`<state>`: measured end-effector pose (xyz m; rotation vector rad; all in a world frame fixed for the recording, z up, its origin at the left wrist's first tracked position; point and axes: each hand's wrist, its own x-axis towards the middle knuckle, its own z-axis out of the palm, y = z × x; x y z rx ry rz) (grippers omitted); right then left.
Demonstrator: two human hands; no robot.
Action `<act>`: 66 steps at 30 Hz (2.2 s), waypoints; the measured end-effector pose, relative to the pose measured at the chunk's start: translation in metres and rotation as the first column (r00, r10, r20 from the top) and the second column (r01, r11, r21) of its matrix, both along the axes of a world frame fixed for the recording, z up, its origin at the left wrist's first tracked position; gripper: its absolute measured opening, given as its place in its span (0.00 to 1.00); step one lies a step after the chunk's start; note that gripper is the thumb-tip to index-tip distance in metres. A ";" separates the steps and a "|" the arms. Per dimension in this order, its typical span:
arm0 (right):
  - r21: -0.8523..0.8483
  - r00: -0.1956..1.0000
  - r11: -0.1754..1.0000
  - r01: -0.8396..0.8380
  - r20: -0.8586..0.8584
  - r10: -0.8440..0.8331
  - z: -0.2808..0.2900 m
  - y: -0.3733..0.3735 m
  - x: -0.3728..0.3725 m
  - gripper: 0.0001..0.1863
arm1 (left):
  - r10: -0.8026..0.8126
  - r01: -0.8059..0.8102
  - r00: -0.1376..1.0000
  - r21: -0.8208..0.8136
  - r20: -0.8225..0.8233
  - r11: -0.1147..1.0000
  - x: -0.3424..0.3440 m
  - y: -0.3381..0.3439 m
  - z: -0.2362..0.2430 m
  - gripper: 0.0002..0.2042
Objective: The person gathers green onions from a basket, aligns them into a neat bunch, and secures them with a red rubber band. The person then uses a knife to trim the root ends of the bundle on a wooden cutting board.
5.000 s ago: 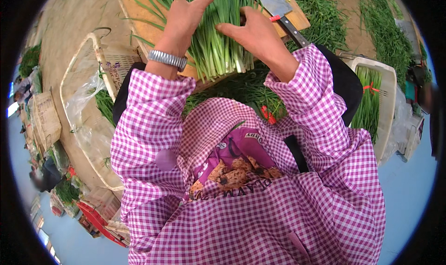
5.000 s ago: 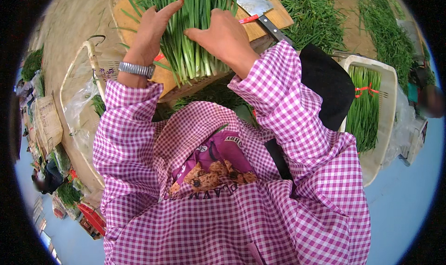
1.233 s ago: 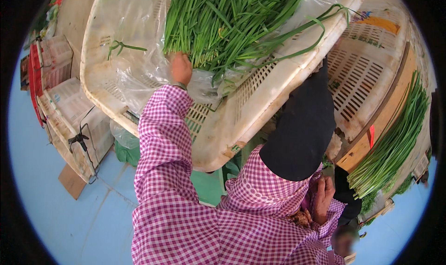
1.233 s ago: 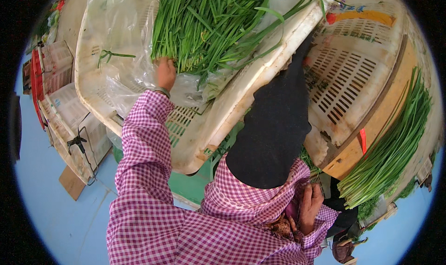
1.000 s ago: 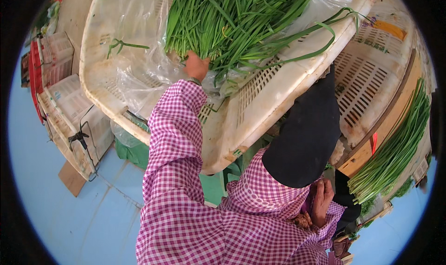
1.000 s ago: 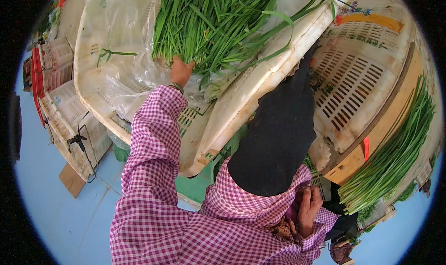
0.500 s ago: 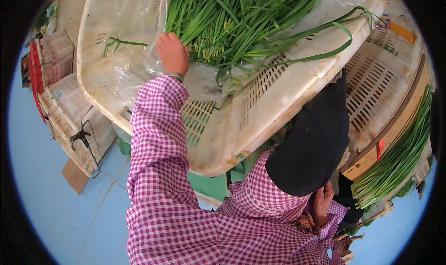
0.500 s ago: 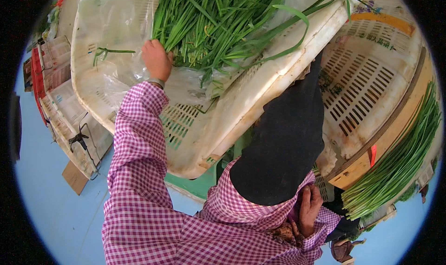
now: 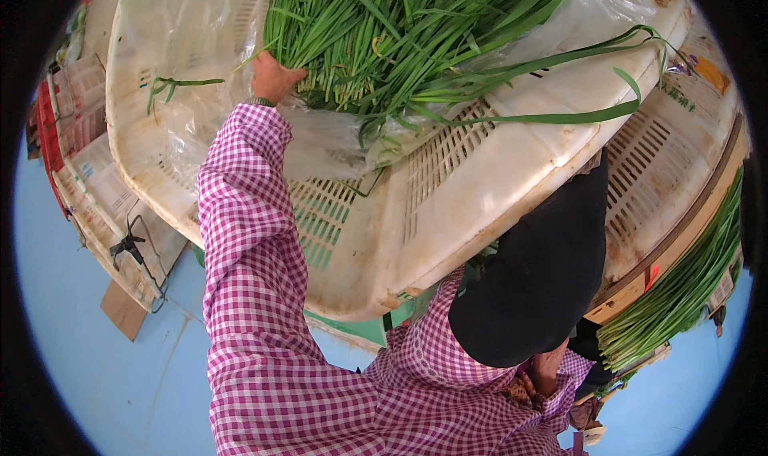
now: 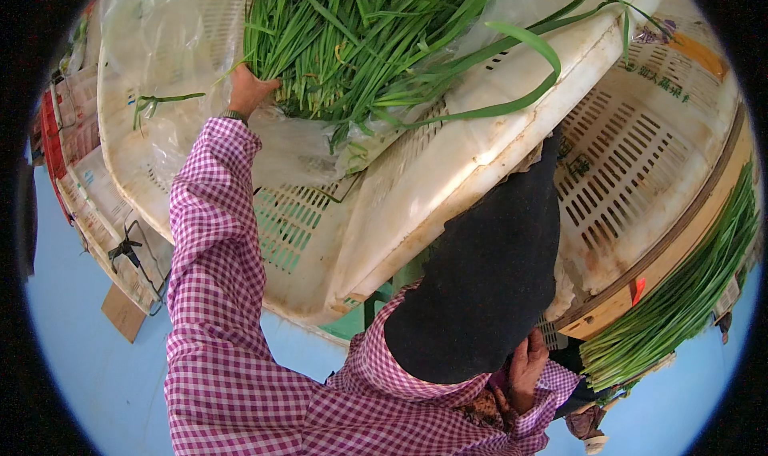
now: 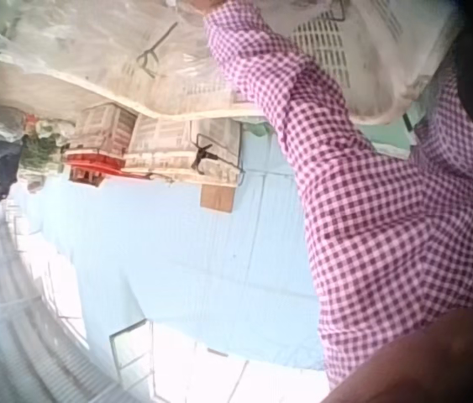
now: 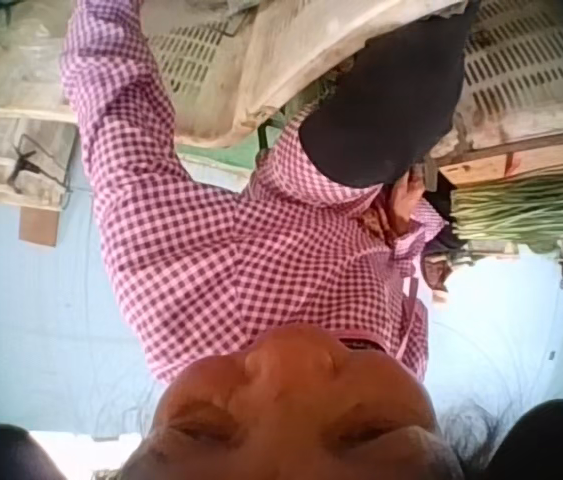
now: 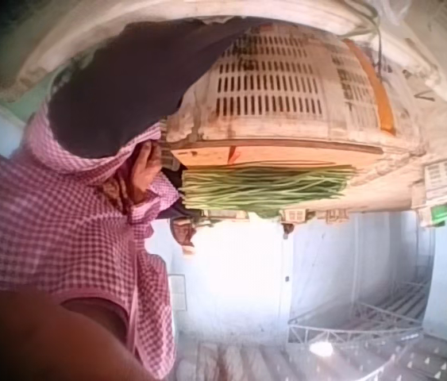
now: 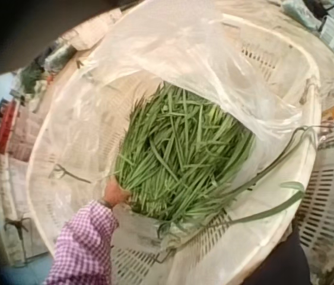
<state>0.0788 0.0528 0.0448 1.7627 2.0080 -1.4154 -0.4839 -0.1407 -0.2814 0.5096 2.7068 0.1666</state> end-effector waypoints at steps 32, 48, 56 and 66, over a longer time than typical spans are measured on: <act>-0.024 0.981 0.981 0.195 0.004 -0.195 0.063 0.032 -0.076 0.08 | 0.079 -0.251 0.736 0.163 0.672 0.954 0.002 0.029 0.129 0.14; -0.521 0.891 0.727 -0.447 -0.334 0.308 -0.043 -0.010 -0.381 0.38 | -0.483 -0.099 0.669 0.712 0.565 0.695 0.071 0.041 0.273 0.10; -0.710 0.958 0.688 -0.149 -0.275 -0.076 -0.079 -0.026 -0.354 0.20 | -0.077 -0.545 0.561 0.438 0.824 0.715 0.182 0.058 0.266 0.13; -0.834 0.916 0.540 -0.114 -0.298 -0.267 0.004 -0.011 -0.312 0.12 | -0.355 -0.423 0.440 0.539 0.825 0.729 0.221 0.005 0.360 0.21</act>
